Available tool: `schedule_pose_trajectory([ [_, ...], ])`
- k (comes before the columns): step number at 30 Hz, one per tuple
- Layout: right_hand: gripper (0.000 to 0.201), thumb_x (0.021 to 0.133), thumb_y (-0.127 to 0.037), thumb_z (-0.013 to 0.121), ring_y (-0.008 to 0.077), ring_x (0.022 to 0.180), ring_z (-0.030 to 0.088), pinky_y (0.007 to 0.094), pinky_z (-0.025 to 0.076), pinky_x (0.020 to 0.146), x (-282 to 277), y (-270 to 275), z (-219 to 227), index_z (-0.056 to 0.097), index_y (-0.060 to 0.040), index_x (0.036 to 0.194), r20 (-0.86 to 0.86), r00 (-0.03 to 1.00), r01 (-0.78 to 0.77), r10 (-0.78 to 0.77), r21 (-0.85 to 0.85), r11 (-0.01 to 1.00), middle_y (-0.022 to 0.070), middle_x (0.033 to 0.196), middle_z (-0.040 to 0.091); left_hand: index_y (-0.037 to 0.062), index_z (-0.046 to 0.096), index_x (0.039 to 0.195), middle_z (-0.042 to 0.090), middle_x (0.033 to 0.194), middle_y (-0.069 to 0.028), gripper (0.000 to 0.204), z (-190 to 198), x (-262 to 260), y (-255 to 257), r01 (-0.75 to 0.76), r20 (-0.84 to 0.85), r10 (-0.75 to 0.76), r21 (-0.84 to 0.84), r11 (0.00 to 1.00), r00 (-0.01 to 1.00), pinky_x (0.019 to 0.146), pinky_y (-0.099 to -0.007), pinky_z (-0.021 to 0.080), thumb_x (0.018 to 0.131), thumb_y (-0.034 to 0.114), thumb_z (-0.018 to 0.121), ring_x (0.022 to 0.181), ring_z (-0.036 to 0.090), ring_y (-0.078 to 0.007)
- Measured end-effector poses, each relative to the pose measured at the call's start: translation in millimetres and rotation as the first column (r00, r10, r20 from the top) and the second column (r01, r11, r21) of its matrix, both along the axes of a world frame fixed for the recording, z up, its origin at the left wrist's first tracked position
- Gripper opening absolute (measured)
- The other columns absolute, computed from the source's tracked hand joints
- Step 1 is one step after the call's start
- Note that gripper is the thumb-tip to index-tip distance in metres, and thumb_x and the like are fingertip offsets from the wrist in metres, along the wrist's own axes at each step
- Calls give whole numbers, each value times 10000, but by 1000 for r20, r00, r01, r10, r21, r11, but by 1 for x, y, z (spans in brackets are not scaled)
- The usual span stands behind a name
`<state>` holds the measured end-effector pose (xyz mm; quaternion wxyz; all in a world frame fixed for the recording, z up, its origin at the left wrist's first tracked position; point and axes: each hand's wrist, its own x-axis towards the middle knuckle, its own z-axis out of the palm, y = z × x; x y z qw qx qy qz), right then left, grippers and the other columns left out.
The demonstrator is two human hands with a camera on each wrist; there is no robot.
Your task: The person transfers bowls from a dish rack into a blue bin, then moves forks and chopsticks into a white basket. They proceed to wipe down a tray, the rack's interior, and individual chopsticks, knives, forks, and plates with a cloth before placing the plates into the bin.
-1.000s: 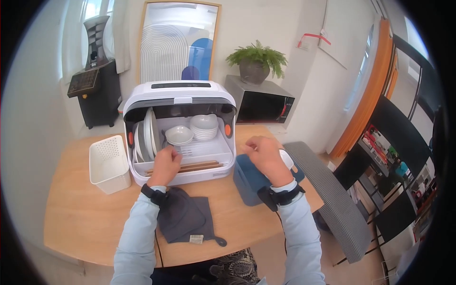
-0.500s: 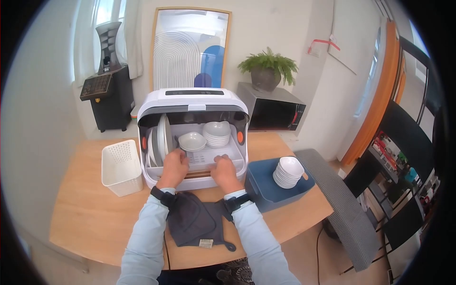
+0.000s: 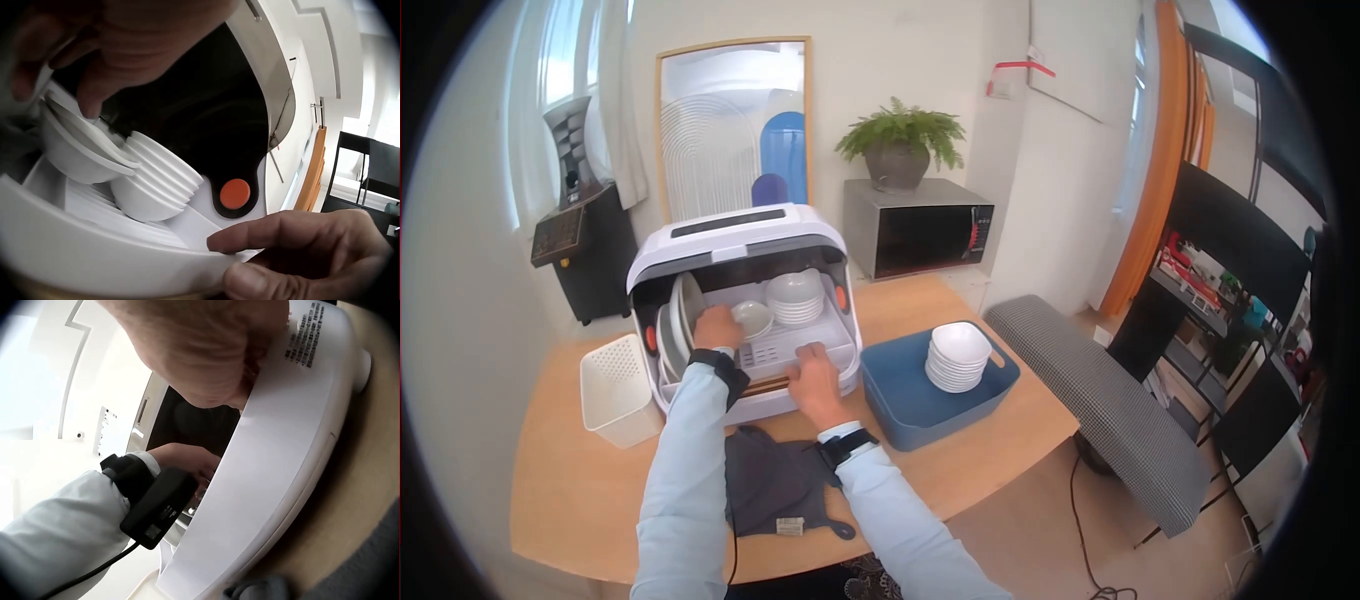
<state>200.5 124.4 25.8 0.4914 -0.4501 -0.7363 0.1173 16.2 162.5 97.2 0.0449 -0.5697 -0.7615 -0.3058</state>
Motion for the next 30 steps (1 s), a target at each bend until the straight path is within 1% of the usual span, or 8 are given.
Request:
schedule_pose_trajectory([
  [6,239,778,-50,631,435,954,573,483,473,804,1,-1,0,586,42,995,-32,999,3,-2,23,1000,227,1060,553,-23,708,940,667,989,-267,282,-20,-29,37,-52,-42,48,-88,995,998,884,-454,508,712,117,619,968,638,-426],
  [12,215,788,-51,621,422,941,583,476,474,801,0,-1,-1,602,36,984,-110,994,-13,16,29,1000,219,1043,572,-29,709,945,663,976,-278,288,-7,-23,28,-65,-51,56,-216,974,997,886,-447,504,743,126,575,972,637,-423],
  [19,207,790,-66,680,336,767,621,404,492,716,0,8,-1,626,37,961,-313,950,-15,19,14,1000,196,971,601,-104,535,969,637,912,-321,229,-2,-1,5,6,-9,-5,180,984,1000,826,-503,498,829,78,527,893,624,-476],
  [22,234,801,-96,680,328,750,626,404,493,702,3,3,7,627,39,986,-365,930,-46,28,-39,998,191,938,624,-103,441,1001,619,879,-357,222,11,10,-16,91,-56,-82,179,980,995,826,-518,487,834,27,506,890,609,-502],
  [25,215,830,-126,684,373,763,639,432,496,716,3,4,10,629,42,953,-445,894,-61,40,-34,998,205,892,643,-87,426,985,616,859,-360,182,12,13,-31,139,-120,-110,270,953,987,709,-512,520,843,12,481,775,641,-476],
  [28,232,873,-171,657,291,649,651,391,506,614,0,5,13,625,46,948,-507,860,-127,58,-103,987,178,757,662,-66,411,973,613,764,-302,145,23,24,-61,209,322,-305,299,931,896,522,-466,525,852,-3,460,591,651,-403],
  [29,225,884,-177,644,236,602,627,354,480,559,0,1,19,624,44,923,-560,823,-223,99,-157,962,152,730,655,-29,404,971,574,664,-201,116,11,23,-63,236,371,-407,425,874,835,368,-364,463,872,2,457,450,613,-282],
  [30,225,895,-183,631,180,555,603,316,454,504,2,-4,24,623,42,899,-613,779,-320,134,-205,925,127,702,649,-20,408,969,560,651,-175,107,6,24,-69,245,437,-429,417,875,791,364,-346,455,880,5,462,447,605,-258],
])
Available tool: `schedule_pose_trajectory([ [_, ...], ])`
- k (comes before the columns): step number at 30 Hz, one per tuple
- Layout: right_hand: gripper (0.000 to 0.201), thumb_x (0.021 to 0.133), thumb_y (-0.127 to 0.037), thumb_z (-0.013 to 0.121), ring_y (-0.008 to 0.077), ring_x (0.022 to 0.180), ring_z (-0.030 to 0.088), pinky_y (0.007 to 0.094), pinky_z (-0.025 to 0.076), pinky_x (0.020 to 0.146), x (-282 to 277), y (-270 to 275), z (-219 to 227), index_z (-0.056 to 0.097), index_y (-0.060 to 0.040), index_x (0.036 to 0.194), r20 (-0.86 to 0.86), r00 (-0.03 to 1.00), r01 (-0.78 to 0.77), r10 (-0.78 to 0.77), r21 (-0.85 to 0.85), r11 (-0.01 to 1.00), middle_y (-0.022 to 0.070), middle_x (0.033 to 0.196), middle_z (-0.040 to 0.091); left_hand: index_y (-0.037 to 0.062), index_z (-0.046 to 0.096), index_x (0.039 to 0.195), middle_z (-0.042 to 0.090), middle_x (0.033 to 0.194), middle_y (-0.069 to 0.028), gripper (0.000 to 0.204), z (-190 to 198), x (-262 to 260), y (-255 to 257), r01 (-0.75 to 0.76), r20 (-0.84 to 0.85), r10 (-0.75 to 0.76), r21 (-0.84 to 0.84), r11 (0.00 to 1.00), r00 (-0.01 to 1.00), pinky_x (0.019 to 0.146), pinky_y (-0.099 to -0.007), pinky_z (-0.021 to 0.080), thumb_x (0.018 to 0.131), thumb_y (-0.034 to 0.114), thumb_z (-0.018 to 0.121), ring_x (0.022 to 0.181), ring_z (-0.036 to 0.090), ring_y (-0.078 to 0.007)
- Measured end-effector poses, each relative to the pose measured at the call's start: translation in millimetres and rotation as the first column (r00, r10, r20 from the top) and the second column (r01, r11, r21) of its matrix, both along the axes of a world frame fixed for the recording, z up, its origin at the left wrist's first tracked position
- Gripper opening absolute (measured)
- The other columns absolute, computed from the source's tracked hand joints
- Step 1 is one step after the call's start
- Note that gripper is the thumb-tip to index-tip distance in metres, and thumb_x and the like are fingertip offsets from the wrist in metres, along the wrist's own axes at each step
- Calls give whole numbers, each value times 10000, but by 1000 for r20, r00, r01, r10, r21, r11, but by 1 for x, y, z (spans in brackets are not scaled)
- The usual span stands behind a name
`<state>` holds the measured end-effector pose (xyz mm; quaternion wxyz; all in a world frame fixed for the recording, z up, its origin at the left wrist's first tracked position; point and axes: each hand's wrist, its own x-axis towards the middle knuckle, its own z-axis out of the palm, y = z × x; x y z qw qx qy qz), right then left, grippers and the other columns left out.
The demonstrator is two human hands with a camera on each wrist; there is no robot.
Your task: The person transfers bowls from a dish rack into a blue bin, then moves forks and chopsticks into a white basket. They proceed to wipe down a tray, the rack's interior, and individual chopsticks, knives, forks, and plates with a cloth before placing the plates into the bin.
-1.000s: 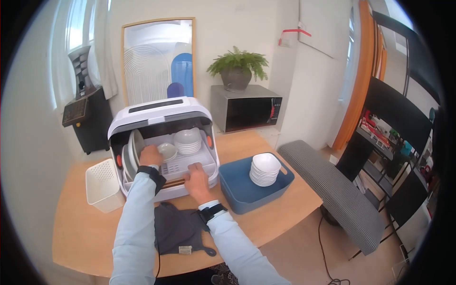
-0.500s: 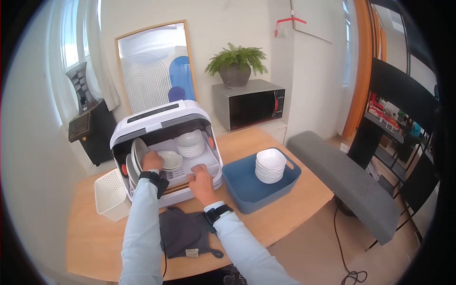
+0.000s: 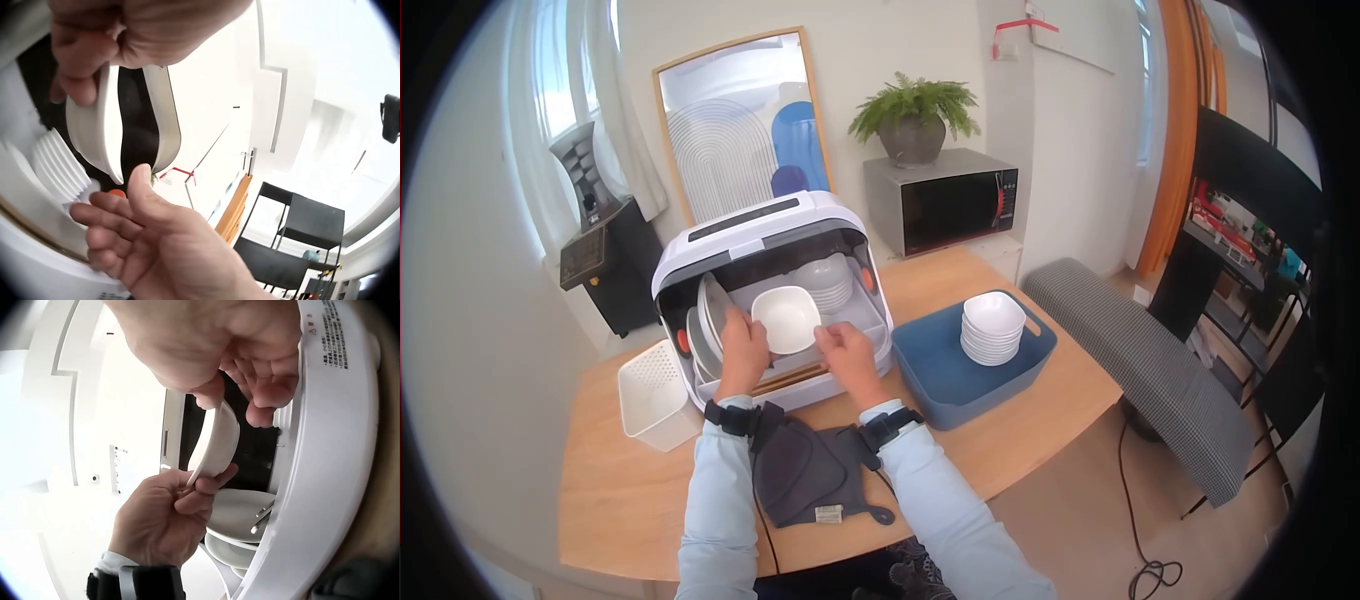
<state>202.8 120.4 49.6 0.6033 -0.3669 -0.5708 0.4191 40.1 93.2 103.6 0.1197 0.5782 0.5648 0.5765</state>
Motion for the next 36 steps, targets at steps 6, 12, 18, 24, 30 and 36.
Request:
schedule_pose_trajectory([
  [6,209,916,-145,572,111,455,545,264,402,423,3,-10,12,578,25,795,-21,996,-84,84,-8,996,82,600,605,15,429,958,534,636,-88,88,-27,10,-18,123,267,-145,94,988,953,347,-259,384,924,37,508,418,537,-145],
  [12,199,915,-134,560,129,458,556,279,407,433,2,-12,18,571,23,792,-22,1000,19,-17,82,996,89,583,592,3,477,938,553,655,-79,130,-12,20,-29,167,378,-199,117,979,904,351,-226,343,979,125,490,429,512,-107],
  [18,181,897,-138,545,347,590,599,424,440,546,29,-39,50,578,35,860,209,873,329,-440,413,849,219,643,573,7,515,929,624,739,-105,178,-5,20,-31,247,360,-267,101,964,894,373,-202,333,988,175,506,463,520,-93],
  [24,213,888,-155,533,439,710,604,481,449,609,113,-70,71,586,43,828,253,830,424,-497,292,857,264,737,605,-9,518,891,627,759,-100,144,-17,19,-25,283,219,-299,103,954,929,446,-247,423,940,119,562,516,556,-117],
  [30,233,845,-148,555,318,637,655,417,495,638,224,-53,82,669,53,878,458,651,572,-605,226,788,199,683,650,-39,543,839,609,701,-99,158,-22,18,-22,272,155,-273,30,962,949,458,-271,449,884,89,626,526,578,-141],
  [36,189,807,-106,599,160,456,540,301,393,412,284,4,47,668,69,796,507,737,557,-448,-79,827,100,598,618,-43,554,824,600,647,-113,168,-29,9,-17,234,109,-230,-23,972,967,465,-305,450,856,90,653,522,595,-166],
])
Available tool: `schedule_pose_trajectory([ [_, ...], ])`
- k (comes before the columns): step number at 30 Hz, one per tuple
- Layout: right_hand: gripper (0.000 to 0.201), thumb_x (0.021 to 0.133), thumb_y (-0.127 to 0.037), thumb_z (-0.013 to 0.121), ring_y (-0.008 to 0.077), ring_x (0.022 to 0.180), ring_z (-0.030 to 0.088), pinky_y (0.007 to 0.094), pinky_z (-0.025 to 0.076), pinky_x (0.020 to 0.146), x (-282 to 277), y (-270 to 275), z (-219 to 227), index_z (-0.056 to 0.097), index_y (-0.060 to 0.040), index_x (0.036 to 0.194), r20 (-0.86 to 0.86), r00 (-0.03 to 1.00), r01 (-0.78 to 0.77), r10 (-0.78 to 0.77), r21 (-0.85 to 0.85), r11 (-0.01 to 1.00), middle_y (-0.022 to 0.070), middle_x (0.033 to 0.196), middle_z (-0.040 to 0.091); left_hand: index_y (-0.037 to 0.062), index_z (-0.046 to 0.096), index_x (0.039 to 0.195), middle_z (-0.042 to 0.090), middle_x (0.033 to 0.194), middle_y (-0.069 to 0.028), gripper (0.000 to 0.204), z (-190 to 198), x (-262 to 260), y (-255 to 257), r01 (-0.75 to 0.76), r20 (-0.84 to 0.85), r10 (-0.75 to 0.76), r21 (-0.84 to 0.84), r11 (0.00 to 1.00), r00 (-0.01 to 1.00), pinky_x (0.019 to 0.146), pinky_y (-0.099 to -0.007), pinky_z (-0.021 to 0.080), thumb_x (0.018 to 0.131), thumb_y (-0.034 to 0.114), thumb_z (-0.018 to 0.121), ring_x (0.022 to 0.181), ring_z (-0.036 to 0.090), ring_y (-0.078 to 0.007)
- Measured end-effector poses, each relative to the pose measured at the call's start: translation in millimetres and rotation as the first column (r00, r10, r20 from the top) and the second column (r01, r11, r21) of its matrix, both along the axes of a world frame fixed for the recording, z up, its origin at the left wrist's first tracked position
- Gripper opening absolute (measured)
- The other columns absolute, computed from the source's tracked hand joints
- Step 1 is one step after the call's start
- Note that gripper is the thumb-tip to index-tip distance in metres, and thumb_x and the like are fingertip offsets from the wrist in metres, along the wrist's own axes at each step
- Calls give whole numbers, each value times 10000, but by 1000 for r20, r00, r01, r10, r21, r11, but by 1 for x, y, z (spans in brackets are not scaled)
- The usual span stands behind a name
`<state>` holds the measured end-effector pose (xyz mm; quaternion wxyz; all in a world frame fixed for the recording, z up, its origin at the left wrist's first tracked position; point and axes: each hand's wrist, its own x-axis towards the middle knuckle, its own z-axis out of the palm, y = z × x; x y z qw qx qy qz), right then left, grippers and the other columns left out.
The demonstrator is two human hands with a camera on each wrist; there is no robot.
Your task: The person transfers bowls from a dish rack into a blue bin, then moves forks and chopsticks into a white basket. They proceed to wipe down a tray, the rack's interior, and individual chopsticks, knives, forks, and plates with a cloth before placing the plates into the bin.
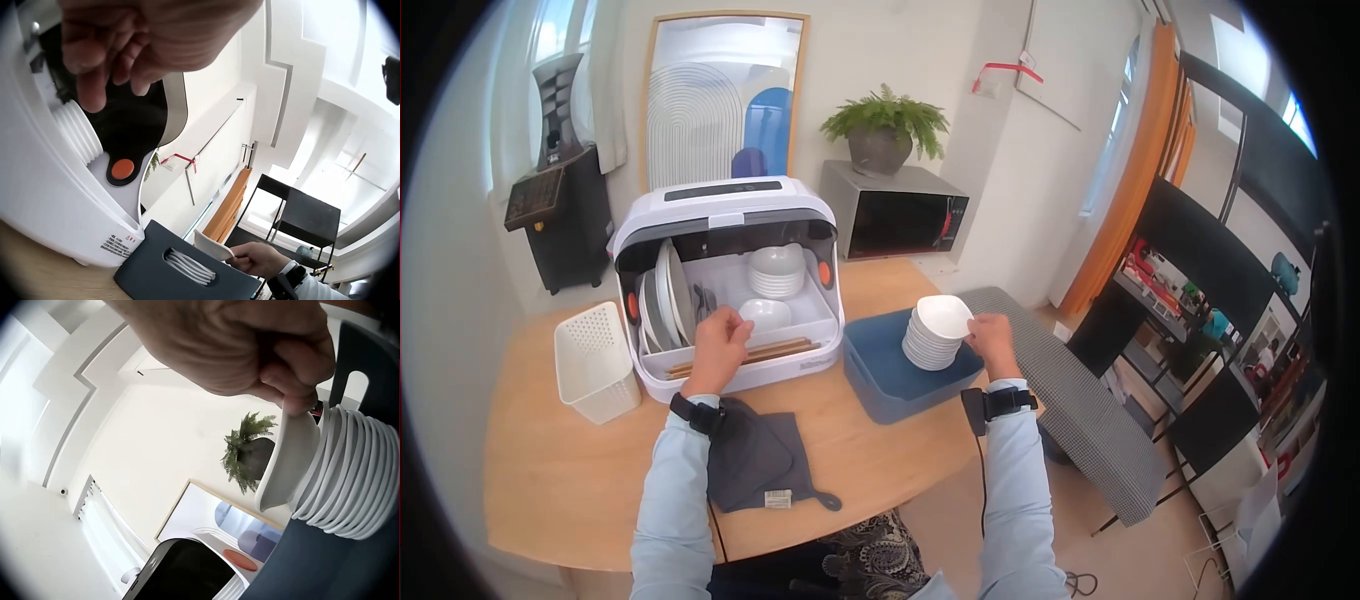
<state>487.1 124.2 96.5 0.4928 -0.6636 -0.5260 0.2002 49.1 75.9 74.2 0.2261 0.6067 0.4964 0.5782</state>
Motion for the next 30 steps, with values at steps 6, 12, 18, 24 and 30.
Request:
schedule_pose_trajectory([
  [6,192,809,-129,637,147,451,537,301,392,408,2,21,-20,683,51,758,130,990,41,-46,42,998,83,582,615,-48,569,806,608,644,-165,179,-10,-8,8,-72,-84,76,52,996,994,511,-365,456,834,97,669,528,609,-255],
  [12,243,790,-185,701,230,549,624,364,474,546,0,12,-13,688,58,796,390,911,109,-133,84,990,136,614,645,-34,583,790,612,666,-193,182,-18,-19,17,-145,-123,154,79,986,980,576,-415,459,804,113,689,608,604,-347],
  [18,303,807,-244,709,331,639,660,422,494,616,-71,-33,24,670,46,886,322,946,-71,-41,327,942,194,662,647,-30,591,778,619,690,-216,168,-12,-25,14,-249,-171,257,67,966,951,620,-450,467,778,105,692,683,610,-411],
  [24,220,838,-194,677,341,647,646,414,500,612,-187,-74,17,663,6,929,348,880,-408,324,203,890,185,743,662,-27,615,752,638,735,-233,148,-2,-26,7,-302,-294,312,83,950,903,671,-458,486,767,96,695,747,629,-417],
  [30,271,817,-163,676,380,989,573,459,476,816,-251,-31,-44,635,28,1004,500,808,-491,311,281,824,208,990,617,-16,668,802,658,767,-223,185,5,-18,27,-299,-551,258,17,954,793,739,-469,512,745,152,722,787,641,-419],
])
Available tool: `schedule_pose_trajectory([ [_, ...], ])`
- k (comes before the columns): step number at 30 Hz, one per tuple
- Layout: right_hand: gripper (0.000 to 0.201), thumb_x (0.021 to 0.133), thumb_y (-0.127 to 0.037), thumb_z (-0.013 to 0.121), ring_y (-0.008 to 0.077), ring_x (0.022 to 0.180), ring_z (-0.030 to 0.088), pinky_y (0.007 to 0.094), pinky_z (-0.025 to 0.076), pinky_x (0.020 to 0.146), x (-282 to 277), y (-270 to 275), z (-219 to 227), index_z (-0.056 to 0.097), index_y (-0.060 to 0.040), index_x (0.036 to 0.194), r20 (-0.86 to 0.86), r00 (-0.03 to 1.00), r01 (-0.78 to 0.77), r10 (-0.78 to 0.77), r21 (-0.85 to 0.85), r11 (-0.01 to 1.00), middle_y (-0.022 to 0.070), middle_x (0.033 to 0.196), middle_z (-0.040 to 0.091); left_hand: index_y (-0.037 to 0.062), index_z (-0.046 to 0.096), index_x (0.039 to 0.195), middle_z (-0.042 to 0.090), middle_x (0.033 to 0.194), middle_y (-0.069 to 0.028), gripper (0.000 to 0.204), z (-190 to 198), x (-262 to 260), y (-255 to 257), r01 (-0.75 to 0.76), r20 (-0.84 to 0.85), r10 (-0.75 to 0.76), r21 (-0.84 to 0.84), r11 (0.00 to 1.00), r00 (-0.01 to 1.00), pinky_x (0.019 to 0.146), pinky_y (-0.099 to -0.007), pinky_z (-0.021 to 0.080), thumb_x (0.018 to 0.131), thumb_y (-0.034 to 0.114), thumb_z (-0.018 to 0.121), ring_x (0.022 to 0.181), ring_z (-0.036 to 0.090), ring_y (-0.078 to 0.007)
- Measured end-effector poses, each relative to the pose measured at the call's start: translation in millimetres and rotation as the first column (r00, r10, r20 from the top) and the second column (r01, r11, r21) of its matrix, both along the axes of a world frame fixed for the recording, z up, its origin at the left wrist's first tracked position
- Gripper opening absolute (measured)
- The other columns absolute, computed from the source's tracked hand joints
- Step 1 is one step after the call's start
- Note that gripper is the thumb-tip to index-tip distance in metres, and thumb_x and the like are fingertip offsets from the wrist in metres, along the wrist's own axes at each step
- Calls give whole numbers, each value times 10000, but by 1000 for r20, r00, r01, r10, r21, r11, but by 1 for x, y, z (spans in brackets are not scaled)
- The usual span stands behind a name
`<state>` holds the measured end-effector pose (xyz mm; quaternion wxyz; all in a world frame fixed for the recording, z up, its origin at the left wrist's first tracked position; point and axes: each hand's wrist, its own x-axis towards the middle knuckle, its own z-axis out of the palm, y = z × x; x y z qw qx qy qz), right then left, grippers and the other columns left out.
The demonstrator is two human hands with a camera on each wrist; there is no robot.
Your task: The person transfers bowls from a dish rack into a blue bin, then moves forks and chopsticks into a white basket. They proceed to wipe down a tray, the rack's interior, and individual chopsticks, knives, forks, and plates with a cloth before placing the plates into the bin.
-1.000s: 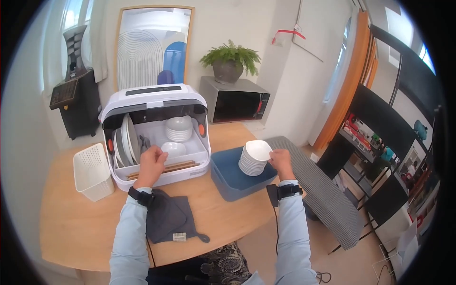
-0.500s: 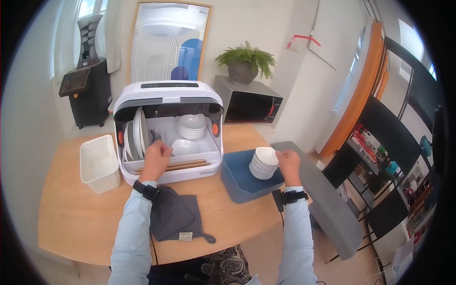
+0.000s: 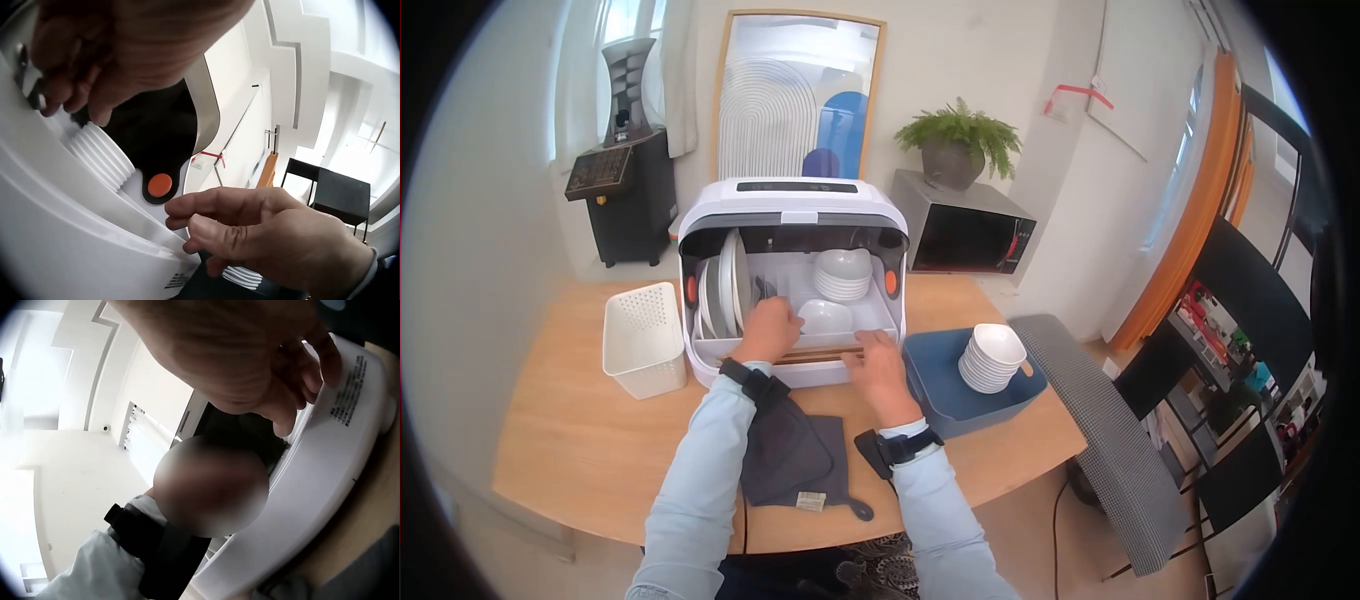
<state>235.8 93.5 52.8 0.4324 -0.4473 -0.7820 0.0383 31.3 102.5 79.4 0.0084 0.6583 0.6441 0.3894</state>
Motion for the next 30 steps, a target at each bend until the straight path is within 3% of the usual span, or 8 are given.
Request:
schedule_pose_trajectory([
  [1,253,798,-148,686,399,1022,537,461,454,861,-5,3,-6,643,32,970,4,1000,2,-2,-66,998,203,972,616,-12,676,844,672,855,-220,241,4,0,9,-15,-52,10,-93,996,999,781,-471,514,745,203,724,855,644,-411],
  [4,218,797,-136,683,395,988,546,458,451,858,-4,11,-17,648,24,941,-30,1000,-1,-2,-92,996,205,965,618,-20,676,795,676,827,-219,246,13,5,27,-34,-157,11,-148,988,988,772,-445,512,742,213,734,845,653,-398],
  [9,167,794,-112,670,384,957,543,451,450,842,3,20,-29,651,14,902,-153,987,-69,50,-124,990,190,954,620,34,686,988,673,1067,-178,335,10,14,60,-96,-318,-54,-436,895,947,867,-432,516,717,230,680,1023,640,-355],
  [16,131,793,-105,655,365,948,558,445,463,816,1,6,-21,654,-12,885,-109,994,12,-19,-65,998,158,933,620,48,703,1010,671,1081,-195,323,2,24,71,-244,-357,80,-443,863,931,872,-430,512,720,177,645,1042,635,-355],
  [22,126,800,-94,640,371,961,542,446,454,831,4,0,-18,636,-7,891,-126,992,-22,12,-80,997,157,963,611,-4,696,960,653,1090,-239,282,0,14,73,-231,-334,95,-395,889,938,874,-427,513,737,147,611,997,649,-370],
  [25,124,800,-87,637,370,959,541,443,453,835,5,0,-17,638,-6,894,-140,990,-39,28,-74,997,157,967,610,-71,635,1021,658,1011,-285,297,6,10,72,-138,-65,121,-443,886,990,714,-422,567,770,68,558,806,693,-378],
  [28,121,798,-81,636,370,961,536,441,449,844,6,1,-18,644,-13,897,-182,982,-58,44,-73,996,160,958,608,-116,524,1105,648,887,-308,326,14,16,53,-51,251,134,-313,948,959,493,-400,554,797,-18,483,586,681,-344],
  [30,128,804,-91,641,367,937,553,441,458,822,6,5,-22,644,-10,902,-205,978,-55,46,-40,998,160,943,613,-113,455,1139,631,818,-283,332,13,9,52,-11,333,88,-226,974,939,410,-379,515,815,-40,450,516,657,-306],
])
